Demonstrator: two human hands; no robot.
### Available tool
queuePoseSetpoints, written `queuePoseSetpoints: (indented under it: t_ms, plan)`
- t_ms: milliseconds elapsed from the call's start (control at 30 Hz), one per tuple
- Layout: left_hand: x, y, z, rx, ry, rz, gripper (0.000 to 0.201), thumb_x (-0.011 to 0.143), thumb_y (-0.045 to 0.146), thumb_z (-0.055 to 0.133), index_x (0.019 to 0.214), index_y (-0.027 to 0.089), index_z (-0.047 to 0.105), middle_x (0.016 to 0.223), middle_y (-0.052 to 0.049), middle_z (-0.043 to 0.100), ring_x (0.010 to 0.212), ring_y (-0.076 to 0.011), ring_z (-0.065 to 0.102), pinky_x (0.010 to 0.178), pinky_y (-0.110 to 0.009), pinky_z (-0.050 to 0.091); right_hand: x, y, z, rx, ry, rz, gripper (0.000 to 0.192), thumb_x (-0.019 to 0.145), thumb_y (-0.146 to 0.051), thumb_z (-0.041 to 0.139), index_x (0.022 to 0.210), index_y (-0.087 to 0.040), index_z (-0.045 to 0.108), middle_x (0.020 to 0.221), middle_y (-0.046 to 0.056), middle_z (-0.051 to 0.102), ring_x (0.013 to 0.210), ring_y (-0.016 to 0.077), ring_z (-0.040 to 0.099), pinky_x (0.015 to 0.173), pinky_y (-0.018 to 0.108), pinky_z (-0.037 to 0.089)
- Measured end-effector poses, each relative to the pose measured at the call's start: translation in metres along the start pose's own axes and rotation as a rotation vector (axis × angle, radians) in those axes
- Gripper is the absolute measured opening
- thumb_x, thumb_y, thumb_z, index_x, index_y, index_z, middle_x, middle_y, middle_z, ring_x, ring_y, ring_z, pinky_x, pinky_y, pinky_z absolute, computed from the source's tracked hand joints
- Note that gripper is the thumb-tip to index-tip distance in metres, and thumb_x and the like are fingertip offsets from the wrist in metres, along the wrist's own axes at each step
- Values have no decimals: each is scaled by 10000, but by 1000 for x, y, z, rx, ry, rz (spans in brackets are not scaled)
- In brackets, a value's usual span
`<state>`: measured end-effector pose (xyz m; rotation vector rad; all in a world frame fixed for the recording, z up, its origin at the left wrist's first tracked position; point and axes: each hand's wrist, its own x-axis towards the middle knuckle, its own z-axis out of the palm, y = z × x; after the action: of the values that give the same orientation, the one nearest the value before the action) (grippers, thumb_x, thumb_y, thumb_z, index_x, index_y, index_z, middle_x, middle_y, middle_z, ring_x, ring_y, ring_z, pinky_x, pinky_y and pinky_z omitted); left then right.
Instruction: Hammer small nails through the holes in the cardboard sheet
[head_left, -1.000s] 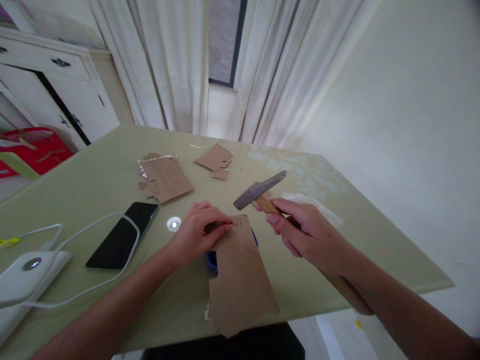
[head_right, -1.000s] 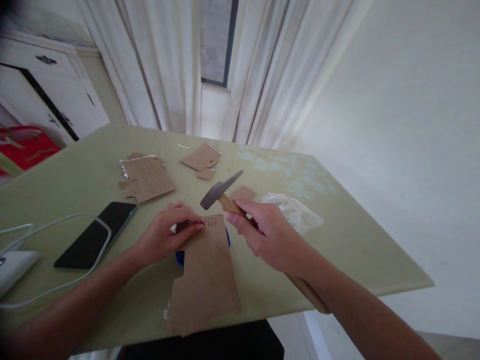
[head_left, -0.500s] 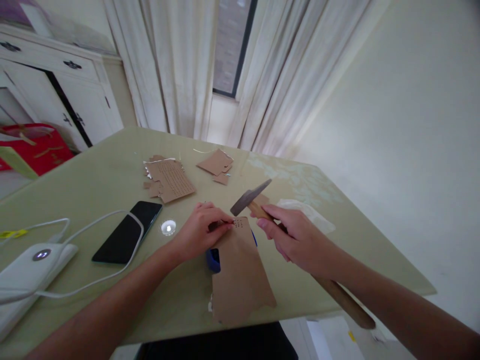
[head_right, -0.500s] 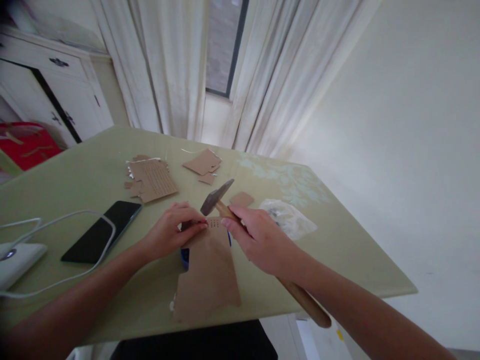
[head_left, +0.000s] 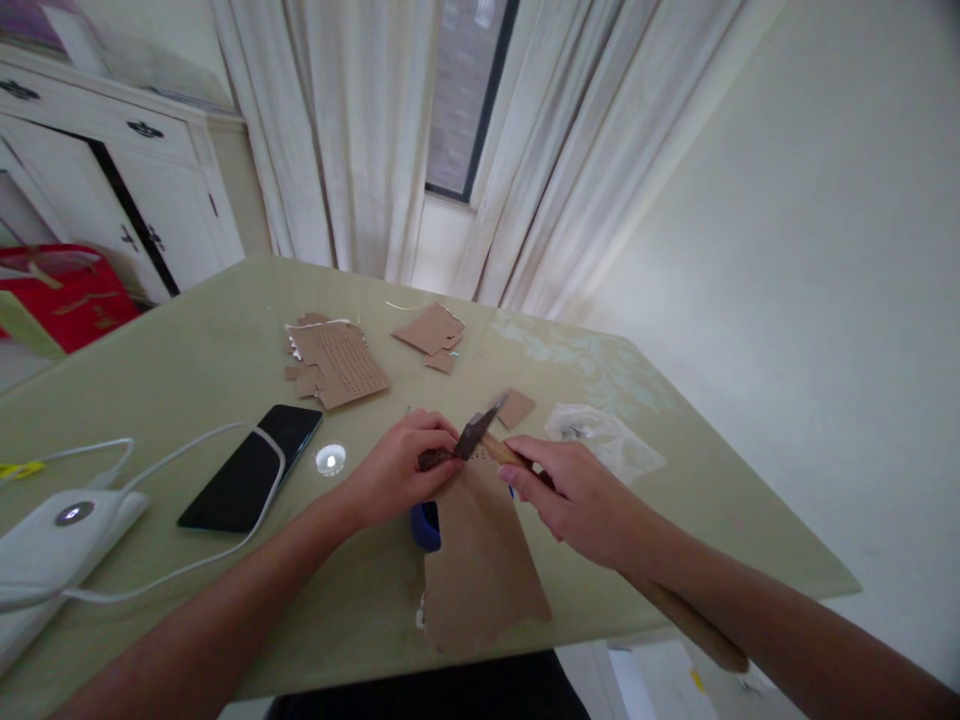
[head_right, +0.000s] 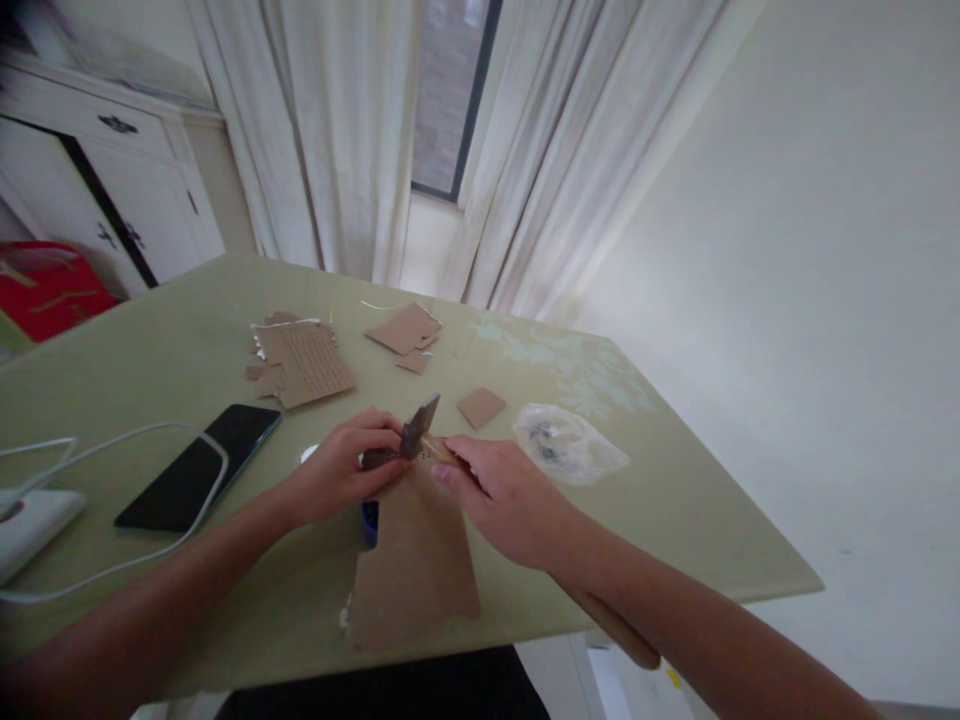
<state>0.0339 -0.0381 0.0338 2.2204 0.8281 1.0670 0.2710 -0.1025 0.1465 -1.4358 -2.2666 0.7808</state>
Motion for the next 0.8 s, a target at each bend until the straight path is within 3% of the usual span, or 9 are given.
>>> queuePoseSetpoints:
  t_ms: [200, 333, 467, 667, 800]
  plan:
    - [-2, -2, -2, 12, 0, -8, 145, 960, 356, 779, 1025, 234, 822, 1175, -89, 775, 1114, -264, 678, 1029, -437, 522, -6, -2, -11, 120, 161, 3, 371, 1111, -460, 560, 805, -255, 520, 579, -48, 477, 452, 124, 421, 482, 280, 236]
    - [-2, -1, -2, 46, -62, -30, 384, 889, 465, 864, 1189, 236, 791, 1294, -97, 746, 1198, -297, 651, 1091, -464, 502, -7, 6, -2, 126, 104, 28, 340, 1107, -430, 570, 818, -251, 553, 565, -49, 489, 453, 128, 430, 488, 275, 242]
    - [-1, -1, -1, 33, -83, -44, 364, 891, 475, 861, 1158, 240, 782, 1227, -77, 765, 1149, -288, 664, 1064, -451, 497, -4, 17, 14, 82, -8, 39, 315, 1092, -360, 584, 802, -236, 568, 596, -35, 554, 465, 121, 464, 506, 267, 272]
    - [-1, 0, -2, 28, -102, -103, 398, 900, 497, 846, 1171, 221, 751, 1175, -74, 766, 1092, -277, 661, 998, -426, 490, -3, 21, 13, 135, 75, 35, 286, 1095, -415, 587, 872, -240, 626, 541, -48, 519, 465, 143, 482, 498, 268, 308]
    - [-1, 2, 0, -4, -103, -135, 367, 902, 485, 840, 1152, 231, 750, 1071, -47, 769, 990, -248, 683, 903, -381, 510, -3, 24, 16, 188, -16, 42, 309, 1087, -392, 602, 823, -231, 609, 569, -45, 533, 439, 117, 477, 455, 247, 301]
